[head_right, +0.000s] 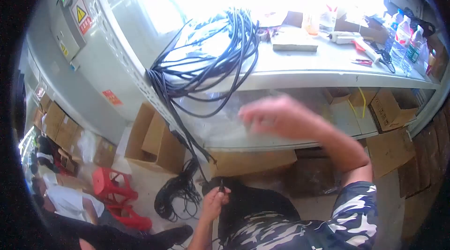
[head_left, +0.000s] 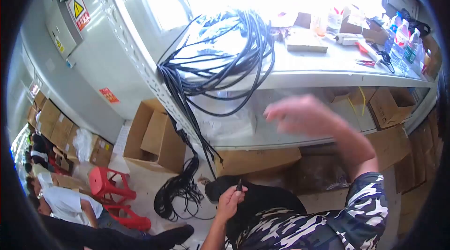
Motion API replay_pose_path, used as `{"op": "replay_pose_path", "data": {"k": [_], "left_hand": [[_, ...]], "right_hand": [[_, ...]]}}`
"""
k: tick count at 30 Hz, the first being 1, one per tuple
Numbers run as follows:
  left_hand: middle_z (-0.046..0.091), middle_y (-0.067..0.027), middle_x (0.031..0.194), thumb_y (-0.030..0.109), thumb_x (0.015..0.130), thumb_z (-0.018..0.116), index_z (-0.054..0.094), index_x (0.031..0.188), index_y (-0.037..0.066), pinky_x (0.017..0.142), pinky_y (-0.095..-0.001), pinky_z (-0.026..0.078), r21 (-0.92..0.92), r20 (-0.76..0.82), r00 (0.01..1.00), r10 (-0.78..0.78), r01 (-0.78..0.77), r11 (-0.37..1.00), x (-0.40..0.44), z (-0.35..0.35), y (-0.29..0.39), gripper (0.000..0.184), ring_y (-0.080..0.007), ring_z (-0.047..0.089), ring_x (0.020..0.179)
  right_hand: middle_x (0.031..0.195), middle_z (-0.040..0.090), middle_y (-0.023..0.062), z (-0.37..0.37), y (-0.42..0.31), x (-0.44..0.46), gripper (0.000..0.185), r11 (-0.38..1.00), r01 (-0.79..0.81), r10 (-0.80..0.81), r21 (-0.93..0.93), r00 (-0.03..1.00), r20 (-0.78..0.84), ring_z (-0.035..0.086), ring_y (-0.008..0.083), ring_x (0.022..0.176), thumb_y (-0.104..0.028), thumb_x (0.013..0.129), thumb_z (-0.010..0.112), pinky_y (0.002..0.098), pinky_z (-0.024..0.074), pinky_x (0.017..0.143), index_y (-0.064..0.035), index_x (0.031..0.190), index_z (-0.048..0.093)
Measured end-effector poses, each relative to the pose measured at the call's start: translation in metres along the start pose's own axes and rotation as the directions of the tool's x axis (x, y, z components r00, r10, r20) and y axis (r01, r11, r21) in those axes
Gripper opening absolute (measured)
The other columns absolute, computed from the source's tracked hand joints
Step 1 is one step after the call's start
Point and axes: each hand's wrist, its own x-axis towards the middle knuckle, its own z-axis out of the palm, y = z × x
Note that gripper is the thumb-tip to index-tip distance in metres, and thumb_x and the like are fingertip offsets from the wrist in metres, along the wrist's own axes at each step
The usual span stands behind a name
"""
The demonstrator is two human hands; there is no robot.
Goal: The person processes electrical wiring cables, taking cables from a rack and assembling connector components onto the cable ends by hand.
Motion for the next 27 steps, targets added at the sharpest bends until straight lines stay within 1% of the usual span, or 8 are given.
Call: {"op": "replay_pose_path", "data": {"k": [1,2,3,6,9,14,19,27], "left_hand": [[0.04,0.0028,0.067,0.013,0.09,0.04,0.051,0.1,-0.001,0.053,-0.019,0.031,0.008,0.011,1.0,0.014,-0.014,1.0,-0.001,-0.002,-0.001,0.02,-0.0059,0.035,0.059],[0.041,0.0028,0.067,0.013,0.09,0.041,0.051,0.1,-0.001,0.054,-0.0189,0.031,-0.021,0.004,1.0,0.007,-0.007,1.0,-0.003,-0.004,-0.002,0.02,-0.0058,0.036,0.059],[0.041,0.0027,0.068,0.013,0.09,0.041,0.051,0.099,-0.001,0.054,-0.0188,0.031,-0.052,-0.003,1.0,-0.003,0.003,0.999,-0.003,-0.003,-0.003,0.02,-0.0057,0.036,0.06],[0.046,0.0024,0.071,0.014,0.089,0.043,0.053,0.099,-0.001,0.056,-0.0176,0.034,-0.03,-0.022,1.0,0.005,-0.005,1.0,-0.007,-0.005,-0.01,0.02,-0.0048,0.039,0.062],[0.047,0.0025,0.072,0.014,0.089,0.043,0.053,0.099,0.0,0.057,-0.0169,0.034,0.038,-0.054,0.998,-0.01,0.012,0.999,-0.013,-0.003,-0.01,0.02,-0.0043,0.04,0.063],[0.046,0.0032,0.071,0.015,0.088,0.045,0.055,0.097,0.002,0.056,-0.0163,0.033,0.295,-0.127,0.99,-0.052,0.088,0.951,-0.029,-0.007,-0.009,0.019,-0.0028,0.039,0.063],[0.054,-0.0091,0.074,0.025,0.087,0.045,0.054,0.098,0.002,0.066,-0.0293,0.041,0.506,-0.261,0.957,0.13,0.021,0.862,-0.045,-0.005,-0.018,0.027,-0.0151,0.048,0.071],[0.055,-0.009,0.08,0.024,0.088,0.044,0.053,0.1,0.001,0.071,-0.0298,0.04,0.494,-0.3,0.952,-0.057,0.206,0.845,-0.041,-0.027,-0.063,0.027,-0.0166,0.05,0.08]], "right_hand": [[0.086,0.062,0.0079,-0.027,0.011,0.008,0.018,0.994,0.033,-0.052,-0.101,0.981,-0.188,0.059,0.0142,0.071,-0.01,0.078,0.057,0.0266,0.0476,0.066,-0.0013,0.093,0.06],[0.082,0.062,0.0074,-0.054,0.015,0.019,0.019,0.966,-0.256,0.226,-0.042,0.908,-0.352,0.057,0.0113,0.069,-0.012,0.079,0.055,0.0257,0.0466,0.063,-0.0002,0.094,0.061],[0.081,0.062,0.0081,-0.081,0.02,0.032,0.024,0.958,-0.26,0.181,-0.12,0.876,-0.447,0.056,0.0107,0.066,-0.014,0.081,0.055,0.0248,0.0456,0.062,0.0007,0.098,0.059],[0.081,0.063,0.0112,-0.132,0.074,0.06,0.026,0.928,-0.333,0.261,-0.165,0.9,-0.349,0.058,0.0132,0.066,-0.015,0.083,0.053,0.0277,0.0465,0.065,0.0007,0.102,0.058],[0.093,0.062,0.0146,-0.143,0.082,0.081,0.024,0.768,-0.348,0.212,-0.537,0.93,-0.3,0.06,0.0239,0.08,-0.012,0.079,0.056,0.0334,0.0456,0.076,0.0013,0.099,0.06],[0.088,0.063,0.0136,-0.153,0.092,0.114,0.02,0.753,-0.367,0.201,-0.546,0.919,-0.34,0.061,0.0238,0.081,-0.011,0.077,0.057,0.0338,0.0458,0.076,0.0,0.093,0.062],[0.08,0.063,0.0153,-0.172,0.111,0.138,0.016,0.727,-0.395,0.121,-0.562,0.879,-0.461,0.061,0.0257,0.073,-0.011,0.072,0.06,0.0338,0.0461,0.071,0.0006,0.081,0.064],[0.086,0.062,0.0114,-0.181,0.156,0.164,0.013,0.532,-0.297,0.117,-0.793,0.953,-0.279,0.06,0.0255,0.079,-0.012,0.07,0.059,0.0328,0.0474,0.069,-0.006,0.081,0.063]]}}
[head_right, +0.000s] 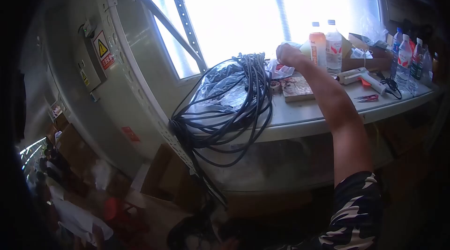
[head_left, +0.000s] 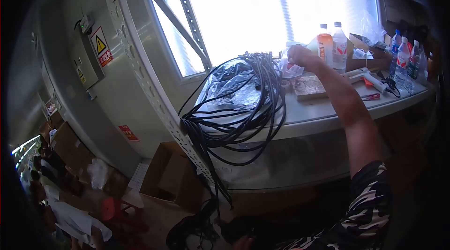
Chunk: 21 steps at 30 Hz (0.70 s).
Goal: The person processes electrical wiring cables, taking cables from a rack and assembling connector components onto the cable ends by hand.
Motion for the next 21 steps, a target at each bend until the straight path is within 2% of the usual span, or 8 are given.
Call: {"op": "replay_pose_path", "data": {"k": [2,3,5,9,12,16,19,21], "left_hand": [[0.056,-0.0066,0.083,0.023,0.088,0.046,0.054,0.1,0.001,0.075,-0.0286,0.04,-0.296,0.004,0.996,-0.086,0.083,0.952,0.002,0.005,-0.003,0.026,-0.0153,0.05,0.083],[0.056,-0.0066,0.083,0.023,0.088,0.046,0.054,0.1,0.001,0.075,-0.0286,0.04,-0.299,-0.004,0.996,-0.089,0.084,0.951,0.002,0.005,-0.001,0.026,-0.0153,0.05,0.083],[0.056,-0.0047,0.085,0.02,0.088,0.047,0.055,0.1,0.001,0.078,-0.0278,0.04,-0.057,-0.046,0.996,-0.077,0.074,0.996,0.001,0.003,0.008,0.025,-0.0148,0.051,0.084],[0.056,-0.0048,0.085,0.02,0.088,0.047,0.055,0.1,0.001,0.078,-0.0278,0.04,-0.112,-0.046,0.993,-0.106,0.101,0.989,0.013,0.006,0.019,0.025,-0.0149,0.051,0.084],[0.057,-0.005,0.086,0.02,0.088,0.047,0.055,0.1,0.001,0.078,-0.0278,0.04,-0.158,-0.03,0.989,-0.147,0.14,0.977,0.012,0.009,0.031,0.025,-0.0149,0.051,0.084],[0.057,-0.0052,0.086,0.02,0.087,0.047,0.055,0.101,0.001,0.079,-0.0278,0.04,-0.215,-0.015,0.982,-0.19,0.182,0.959,0.012,0.008,0.046,0.025,-0.015,0.051,0.085],[0.057,-0.0054,0.086,0.02,0.087,0.047,0.055,0.101,0.0,0.079,-0.0278,0.04,-0.268,-0.013,0.975,-0.22,0.209,0.941,0.011,0.008,0.057,0.025,-0.015,0.051,0.085],[0.057,-0.0055,0.087,0.02,0.087,0.047,0.055,0.101,0.0,0.079,-0.0278,0.04,-0.302,-0.007,0.97,-0.241,0.228,0.926,0.01,0.009,0.063,0.025,-0.015,0.051,0.085]], "right_hand": [[0.089,0.062,0.0132,0.001,-0.008,0.009,0.015,0.981,-0.1,0.122,-0.165,0.984,0.128,0.06,0.0256,0.083,-0.013,0.073,0.055,0.0313,0.0474,0.071,-0.0042,0.082,0.062],[0.091,0.062,0.0137,0.0,-0.012,0.009,0.018,0.969,-0.172,0.194,-0.177,0.975,0.11,0.06,0.0251,0.085,-0.013,0.075,0.052,0.0314,0.0485,0.07,-0.0035,0.086,0.062],[0.091,0.062,0.0136,-0.01,-0.025,0.012,0.018,0.946,-0.213,0.25,-0.244,0.96,0.129,0.061,0.0248,0.084,-0.013,0.076,0.052,0.0323,0.0491,0.069,-0.0036,0.087,0.063],[0.091,0.063,0.0132,-0.05,-0.061,0.018,0.019,0.917,-0.22,0.283,-0.331,0.947,0.154,0.062,0.0231,0.082,-0.015,0.076,0.053,0.0336,0.0502,0.066,-0.005,0.09,0.063],[0.074,0.061,0.0132,-0.045,-0.069,0.028,0.03,0.981,-0.043,0.029,-0.191,0.997,-0.075,0.06,0.0277,0.071,-0.03,0.073,0.058,0.0385,0.0477,0.066,-0.0009,0.076,0.062],[0.072,0.061,0.0113,-0.03,-0.085,0.048,0.023,0.994,0.069,-0.086,0.082,0.97,0.226,0.058,0.0275,0.067,-0.025,0.072,0.055,0.0388,0.0454,0.067,-0.0042,0.071,0.064],[0.061,0.059,0.0115,-0.005,-0.093,0.055,0.017,0.945,0.309,-0.321,0.103,0.937,0.135,0.058,0.0268,0.06,-0.018,0.068,0.058,0.0364,0.0461,0.063,-0.0026,0.067,0.064],[0.064,0.059,0.0127,0.015,-0.096,0.067,0.016,0.931,0.345,-0.364,0.12,0.903,0.23,0.056,0.0283,0.059,-0.017,0.064,0.057,0.0382,0.0455,0.061,-0.0043,0.07,0.065]]}}
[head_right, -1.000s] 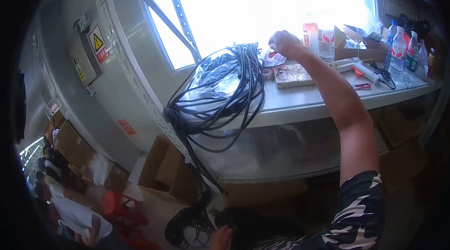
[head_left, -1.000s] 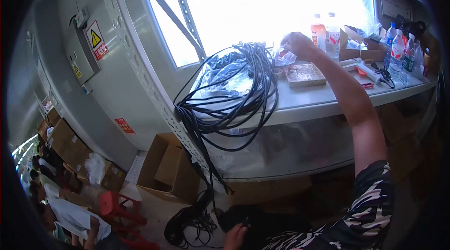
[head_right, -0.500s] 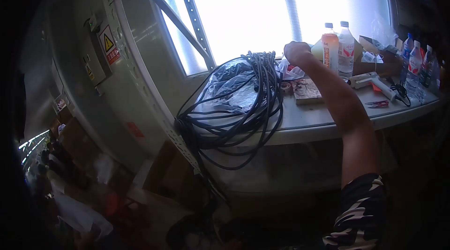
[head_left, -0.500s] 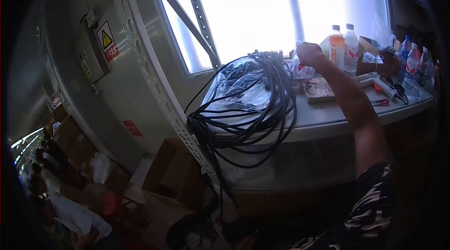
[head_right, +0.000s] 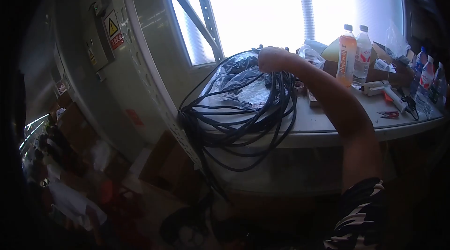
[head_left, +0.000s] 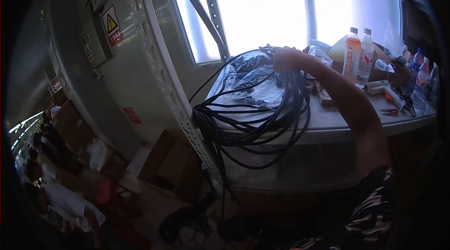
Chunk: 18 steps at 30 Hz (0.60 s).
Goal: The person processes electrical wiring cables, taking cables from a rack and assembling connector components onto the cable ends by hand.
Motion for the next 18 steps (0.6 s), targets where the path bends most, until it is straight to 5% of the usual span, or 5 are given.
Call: {"op": "replay_pose_path", "data": {"k": [5,8,12,15,18], "left_hand": [[0.057,-0.0058,0.087,0.02,0.087,0.047,0.055,0.101,0.0,0.079,-0.0278,0.04,-0.074,0.013,0.998,-0.057,0.057,0.996,-0.001,0.001,0.004,0.025,-0.0151,0.051,0.085],[0.058,-0.0059,0.088,0.02,0.087,0.047,0.055,0.101,0.0,0.079,-0.0278,0.04,-0.132,0.021,0.995,-0.094,0.096,0.987,-0.016,0.004,0.01,0.025,-0.0152,0.052,0.086],[0.059,-0.0095,0.091,0.02,0.087,0.047,0.055,0.103,0.001,0.079,-0.0282,0.04,0.131,0.202,0.97,0.132,-0.161,0.978,0.017,-0.011,-0.05,0.026,-0.0155,0.051,0.087],[0.058,-0.0149,0.097,0.022,0.088,0.046,0.055,0.104,0.002,0.08,-0.0301,0.041,0.249,0.137,0.99,0.021,-0.055,0.967,0.001,-0.013,-0.007,0.028,-0.018,0.053,0.091],[0.058,-0.0157,0.095,0.023,0.087,0.048,0.055,0.103,0.002,0.078,-0.0332,0.043,0.334,0.146,0.938,0.314,-0.346,0.877,0.007,-0.017,-0.021,0.027,-0.0274,0.056,0.087]], "right_hand": [[0.073,0.062,0.0119,0.033,-0.009,0.01,0.014,0.999,-0.006,-0.003,0.045,0.979,0.203,0.06,0.0254,0.068,-0.016,0.069,0.057,0.0359,0.0472,0.064,-0.0059,0.073,0.066],[0.088,0.063,0.0108,0.038,-0.032,0.003,0.019,0.957,-0.134,0.186,-0.259,0.964,0.191,0.061,0.0236,0.081,-0.017,0.073,0.057,0.0349,0.0481,0.069,-0.0073,0.086,0.066],[0.089,0.062,0.0143,0.039,-0.014,0.009,0.023,0.992,0.112,-0.088,-0.058,0.945,0.316,0.06,0.0265,0.08,-0.016,0.076,0.055,0.0369,0.0462,0.07,-0.0036,0.093,0.063],[0.084,0.061,0.0133,0.027,-0.03,-0.009,0.021,0.983,0.014,-0.004,0.185,0.998,-0.058,0.059,0.0268,0.075,-0.016,0.081,0.052,0.0359,0.0451,0.07,-0.0006,0.091,0.061],[0.082,0.06,0.0102,0.012,-0.057,-0.035,0.02,0.872,0.04,0.114,0.488,0.953,-0.282,0.057,0.0177,0.068,-0.017,0.086,0.048,0.029,0.045,0.063,-0.0006,0.093,0.056]]}}
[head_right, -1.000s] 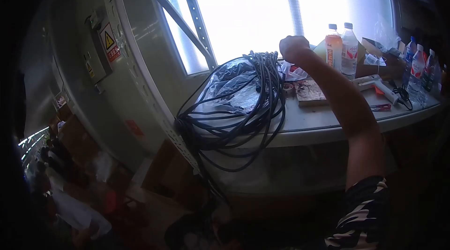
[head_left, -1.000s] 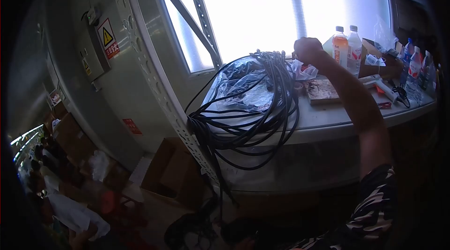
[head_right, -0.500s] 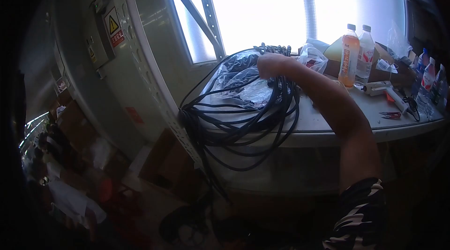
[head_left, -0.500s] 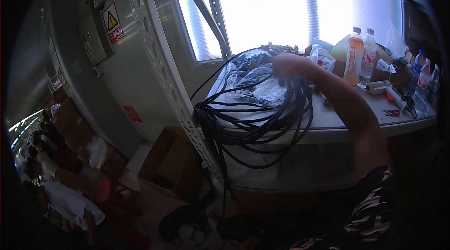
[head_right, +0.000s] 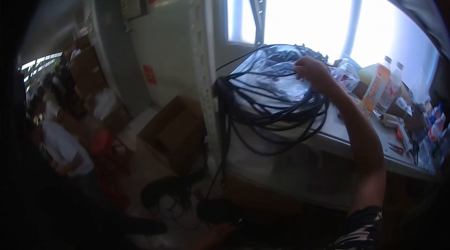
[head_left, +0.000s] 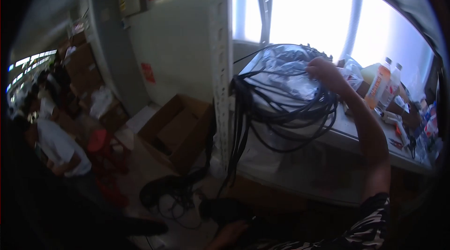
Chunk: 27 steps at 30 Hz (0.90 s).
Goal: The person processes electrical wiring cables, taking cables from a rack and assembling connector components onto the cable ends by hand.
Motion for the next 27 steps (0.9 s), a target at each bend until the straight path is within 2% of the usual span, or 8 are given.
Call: {"op": "replay_pose_path", "data": {"k": [1,2,4,7,9,14,24,27], "left_hand": [[0.059,-0.0143,0.088,0.023,0.087,0.049,0.055,0.1,0.0,0.071,-0.0301,0.045,0.065,-0.046,0.985,0.164,-0.161,0.985,0.001,0.006,-0.021,0.027,-0.0251,0.058,0.08],[0.057,-0.0199,0.099,0.025,0.086,0.049,0.054,0.102,0.0,0.08,-0.0358,0.044,0.05,-0.018,0.994,0.105,-0.104,0.993,0.003,0.0,-0.017,0.03,-0.0342,0.055,0.093],[0.058,-0.016,0.089,0.021,0.087,0.046,0.054,0.098,0.0,0.071,-0.0344,0.044,-0.022,-0.104,0.991,0.082,-0.085,0.996,0.0,-0.023,0.014,0.025,-0.03,0.056,0.083],[0.057,-0.0137,0.085,0.016,0.086,0.047,0.054,0.096,0.0,0.069,-0.0299,0.043,-0.155,-0.166,0.978,0.126,-0.152,0.976,-0.003,-0.039,0.033,0.02,-0.0253,0.057,0.078],[0.058,-0.0129,0.084,0.016,0.086,0.048,0.054,0.096,0.001,0.068,-0.0293,0.043,-0.142,-0.181,0.975,0.133,-0.159,0.977,-0.006,-0.047,0.042,0.019,-0.0242,0.057,0.077],[0.056,-0.0123,0.077,0.015,0.084,0.05,0.055,0.094,0.0,0.061,-0.0294,0.042,-0.054,-0.068,0.986,0.151,-0.154,0.987,-0.014,-0.051,0.043,0.018,-0.0247,0.055,0.068],[0.055,-0.0137,0.078,0.013,0.081,0.054,0.053,0.091,-0.001,0.061,-0.0336,0.043,0.1,0.008,0.979,0.201,-0.201,0.974,-0.009,-0.048,0.044,0.018,-0.03,0.054,0.071],[0.055,-0.0133,0.078,0.014,0.08,0.055,0.053,0.09,-0.001,0.061,-0.0346,0.044,0.138,-0.003,0.964,0.266,-0.263,0.955,-0.006,-0.042,0.041,0.018,-0.0298,0.054,0.071]], "right_hand": [[0.081,0.059,0.0092,-0.005,-0.031,-0.017,0.019,0.966,-0.098,0.097,0.237,0.995,0.013,0.056,0.0143,0.066,-0.017,0.087,0.047,0.0261,0.0444,0.06,-0.0008,0.094,0.054],[0.079,0.059,0.0073,0.0,-0.055,-0.037,0.019,0.896,-0.083,0.096,0.436,0.995,-0.008,0.054,0.0094,0.064,-0.016,0.087,0.046,0.0228,0.043,0.057,-0.0004,0.093,0.054],[0.073,0.056,0.0027,0.038,-0.112,-0.116,0.024,0.75,-0.127,0.072,0.649,0.991,0.111,0.047,0.0067,0.058,-0.021,0.086,0.048,0.0224,0.0401,0.055,-0.0005,0.096,0.057],[0.076,0.052,0.0069,0.093,-0.157,-0.183,0.027,0.738,-0.071,-0.268,0.671,0.882,0.388,0.05,0.0164,0.068,-0.016,0.081,0.056,0.0274,0.0398,0.06,-0.0051,0.106,0.056],[0.08,0.05,0.0093,0.129,-0.177,-0.212,0.032,0.763,0.007,-0.314,0.647,0.878,0.361,0.05,0.0234,0.077,-0.007,0.078,0.057,0.0287,0.0409,0.065,-0.0065,0.109,0.054],[0.086,0.052,0.0095,0.164,-0.186,-0.246,0.029,0.734,-0.128,-0.137,0.667,0.934,0.33,0.054,0.0242,0.077,-0.004,0.072,0.063,0.0287,0.0437,0.066,-0.0061,0.1,0.056],[0.083,0.055,0.0082,0.17,-0.168,-0.251,0.026,0.661,-0.085,-0.205,0.746,0.936,0.288,0.056,0.0201,0.074,-0.001,0.064,0.069,0.0263,0.0453,0.061,-0.0038,0.088,0.06],[0.083,0.056,0.0086,0.176,-0.171,-0.252,0.021,0.651,0.001,-0.335,0.759,0.898,0.286,0.056,0.0209,0.073,-0.001,0.064,0.07,0.0274,0.0466,0.062,-0.0037,0.084,0.061]]}}
